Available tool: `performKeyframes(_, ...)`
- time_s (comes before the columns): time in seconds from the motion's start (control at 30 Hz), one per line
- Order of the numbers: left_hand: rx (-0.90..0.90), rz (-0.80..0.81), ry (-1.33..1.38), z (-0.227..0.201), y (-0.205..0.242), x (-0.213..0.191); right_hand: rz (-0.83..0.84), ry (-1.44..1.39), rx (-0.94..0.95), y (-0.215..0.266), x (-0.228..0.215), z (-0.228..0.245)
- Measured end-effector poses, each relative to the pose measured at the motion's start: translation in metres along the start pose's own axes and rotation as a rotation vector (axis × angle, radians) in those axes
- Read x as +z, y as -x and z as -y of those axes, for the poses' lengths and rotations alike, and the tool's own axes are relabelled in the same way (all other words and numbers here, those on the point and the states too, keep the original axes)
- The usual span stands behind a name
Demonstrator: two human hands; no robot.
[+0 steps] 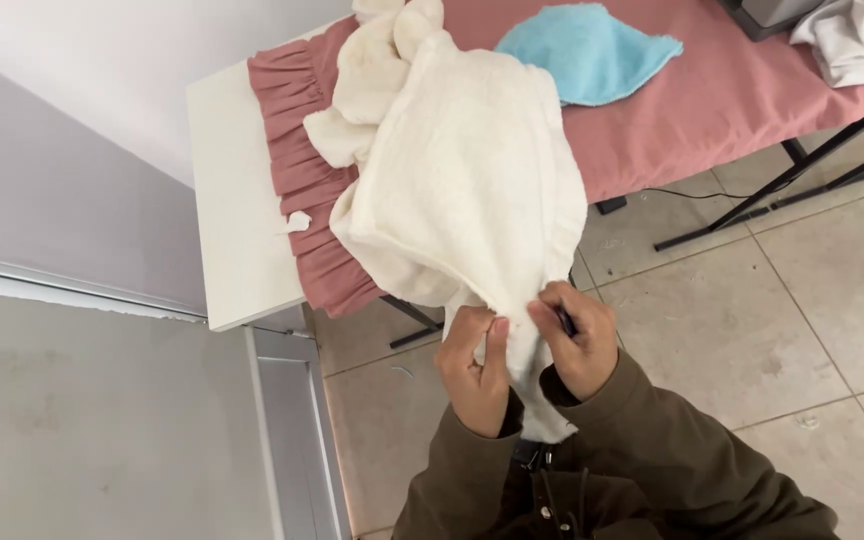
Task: The person uses a pair of scissors to trim loose threads and small fabric pieces from the edge of a white cloth. The person holds the cloth with one hand while carefully cutting with the other, occasionally adjusting the fabric's position to reach different areas.
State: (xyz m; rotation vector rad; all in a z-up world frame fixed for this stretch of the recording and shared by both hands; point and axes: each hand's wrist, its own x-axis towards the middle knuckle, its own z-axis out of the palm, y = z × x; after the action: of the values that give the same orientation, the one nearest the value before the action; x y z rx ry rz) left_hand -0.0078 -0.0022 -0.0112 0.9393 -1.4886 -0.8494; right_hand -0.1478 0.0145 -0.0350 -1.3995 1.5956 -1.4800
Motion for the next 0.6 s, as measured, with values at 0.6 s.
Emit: performKeyframes(0.6,0.027,0.094,-0.077,-0.007,0.005,-0.01,0.398,0.09,0.088,0.026,-0.023,0.032)
